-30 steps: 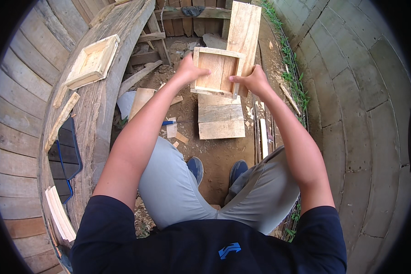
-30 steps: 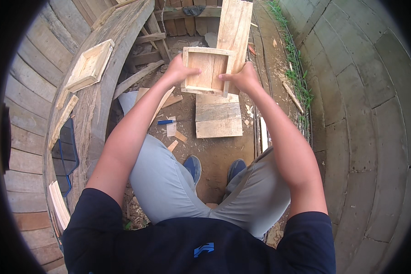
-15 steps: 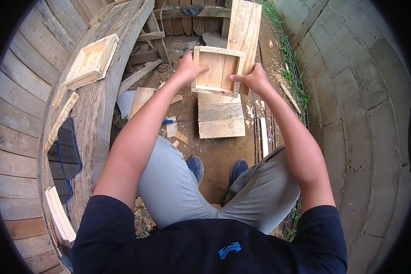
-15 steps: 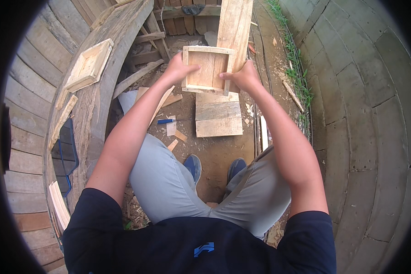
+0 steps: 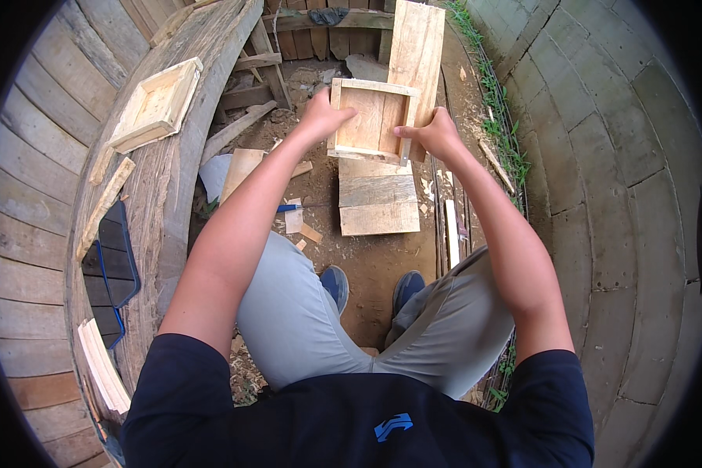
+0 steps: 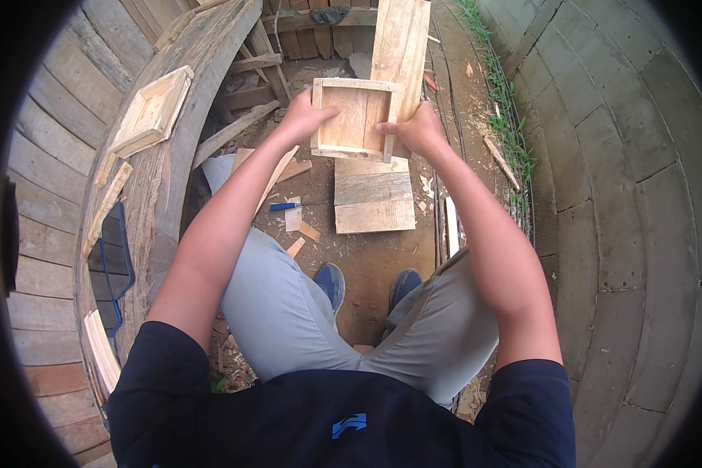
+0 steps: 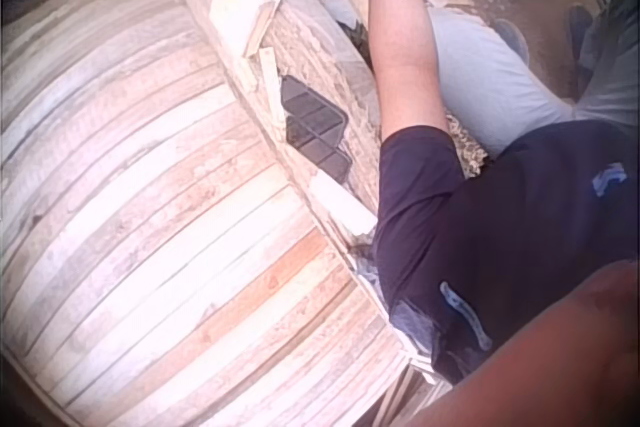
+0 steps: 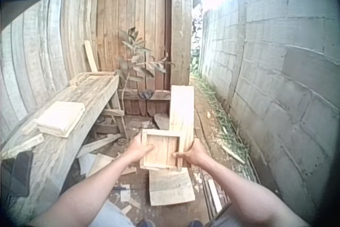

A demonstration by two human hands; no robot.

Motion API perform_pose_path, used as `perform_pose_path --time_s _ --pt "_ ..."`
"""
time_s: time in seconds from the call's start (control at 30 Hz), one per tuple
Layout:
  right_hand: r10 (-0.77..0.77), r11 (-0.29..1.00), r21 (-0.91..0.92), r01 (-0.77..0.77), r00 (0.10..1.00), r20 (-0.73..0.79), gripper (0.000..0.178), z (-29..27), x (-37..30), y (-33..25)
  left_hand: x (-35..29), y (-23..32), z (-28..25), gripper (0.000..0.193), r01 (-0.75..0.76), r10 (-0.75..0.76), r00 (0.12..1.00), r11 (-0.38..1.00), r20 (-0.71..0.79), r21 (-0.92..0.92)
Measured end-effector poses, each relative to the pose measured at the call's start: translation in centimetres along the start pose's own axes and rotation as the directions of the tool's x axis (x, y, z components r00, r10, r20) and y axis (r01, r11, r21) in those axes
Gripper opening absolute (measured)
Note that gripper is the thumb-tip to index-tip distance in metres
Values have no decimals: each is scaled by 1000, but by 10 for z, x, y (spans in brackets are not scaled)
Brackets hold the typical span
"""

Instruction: The person assembles a small wooden box by hand, fitting pre-cut planks together to form a rectangular frame. They repeatedly adjust the pieces, tap them into place, and inspect the joints to ensure alignment.

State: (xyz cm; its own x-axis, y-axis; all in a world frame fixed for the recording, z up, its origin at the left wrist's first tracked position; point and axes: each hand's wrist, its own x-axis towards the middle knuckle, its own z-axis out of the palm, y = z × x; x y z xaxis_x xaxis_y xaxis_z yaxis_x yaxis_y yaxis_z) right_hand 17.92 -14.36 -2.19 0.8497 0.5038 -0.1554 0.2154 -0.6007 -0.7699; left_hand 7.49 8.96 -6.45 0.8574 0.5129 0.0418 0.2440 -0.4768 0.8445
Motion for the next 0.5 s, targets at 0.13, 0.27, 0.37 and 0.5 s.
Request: perform_pose_path --time_s 0.13,0.27,0.37,0.5 --pt "10 1000 -27 -10 1000 -2 85 0 0 0 -3 4 -1 64 16 -16 1000 1000 11 -14" --pt "18 999 -50 -18 1000 -3 84 1 0 0 -4 4 -3 61 -3 3 1000 1000 5 -15" --pt "31 998 -61 -31 1000 1 82 1 0 0 -5 6 -3 59 -3 3 1000 1000 6 -17" --pt "43 998 -53 -42 999 17 81 1 2 0 -4 5 -4 58 14 -14 1000 1000 15 0"
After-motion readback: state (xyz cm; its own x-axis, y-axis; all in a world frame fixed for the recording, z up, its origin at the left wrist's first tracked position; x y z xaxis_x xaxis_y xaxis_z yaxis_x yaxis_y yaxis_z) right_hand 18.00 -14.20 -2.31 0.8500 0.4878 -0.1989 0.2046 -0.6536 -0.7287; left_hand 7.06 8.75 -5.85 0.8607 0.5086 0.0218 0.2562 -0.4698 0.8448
